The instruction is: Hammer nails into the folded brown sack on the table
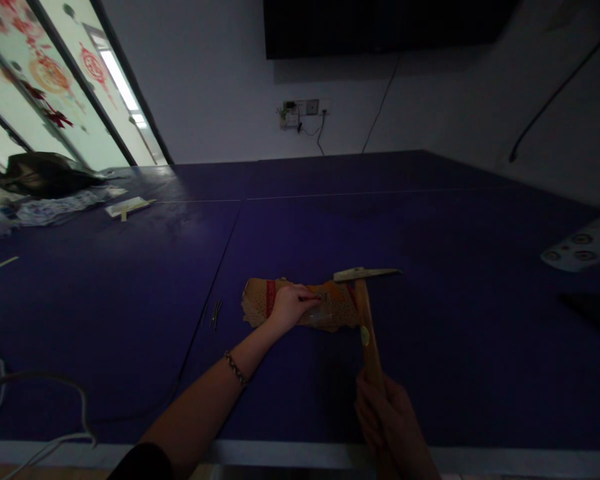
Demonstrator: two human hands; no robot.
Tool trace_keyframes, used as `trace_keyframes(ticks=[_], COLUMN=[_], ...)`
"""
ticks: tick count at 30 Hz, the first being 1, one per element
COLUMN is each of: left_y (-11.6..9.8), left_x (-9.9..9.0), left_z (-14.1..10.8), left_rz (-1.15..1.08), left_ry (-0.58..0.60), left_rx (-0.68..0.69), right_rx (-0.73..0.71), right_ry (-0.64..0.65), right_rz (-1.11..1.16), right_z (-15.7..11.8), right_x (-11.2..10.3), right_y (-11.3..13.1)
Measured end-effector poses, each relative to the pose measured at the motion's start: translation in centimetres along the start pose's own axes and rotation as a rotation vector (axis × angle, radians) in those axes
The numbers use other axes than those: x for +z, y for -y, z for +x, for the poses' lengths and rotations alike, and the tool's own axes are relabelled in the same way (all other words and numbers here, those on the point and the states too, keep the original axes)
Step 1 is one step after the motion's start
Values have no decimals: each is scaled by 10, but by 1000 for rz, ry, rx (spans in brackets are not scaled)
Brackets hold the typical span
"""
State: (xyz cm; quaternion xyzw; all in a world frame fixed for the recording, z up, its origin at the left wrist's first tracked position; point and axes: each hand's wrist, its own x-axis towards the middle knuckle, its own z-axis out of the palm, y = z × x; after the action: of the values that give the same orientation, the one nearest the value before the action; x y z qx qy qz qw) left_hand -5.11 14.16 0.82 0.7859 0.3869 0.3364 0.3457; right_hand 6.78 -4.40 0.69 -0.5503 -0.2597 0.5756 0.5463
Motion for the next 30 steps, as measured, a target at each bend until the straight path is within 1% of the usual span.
trace_keyframes(ticks=[4,12,15,18,21,25,27,30], left_y=[-1,-6,-7,-6,-4,-2,-2,-3], left_x=[-1,-5,-6,-5,-4,-3,-2,-2], left_z=[-1,-1,-1,0,1,2,2,2], left_rz=[-8,74,92,120,124,104,103,118], left_ry=[-14,15,9,14,21,16,9,14], left_rx=[8,-12,-6,0,2,11,13,0], right_rx=[9,0,0,-29,-46,-44,-62,-128], right_ry=[-3,-7,-24,-10,-15,-52,-93,-145], right_rz=[-9,-20,-51,-88,-135,-267,-391,-628], right_z=[0,-2,0,3,0,-16,-25,-33], right_x=[1,1,1,1,3,7,9,12], right_y=[1,2,1,0,-1,3,8,17])
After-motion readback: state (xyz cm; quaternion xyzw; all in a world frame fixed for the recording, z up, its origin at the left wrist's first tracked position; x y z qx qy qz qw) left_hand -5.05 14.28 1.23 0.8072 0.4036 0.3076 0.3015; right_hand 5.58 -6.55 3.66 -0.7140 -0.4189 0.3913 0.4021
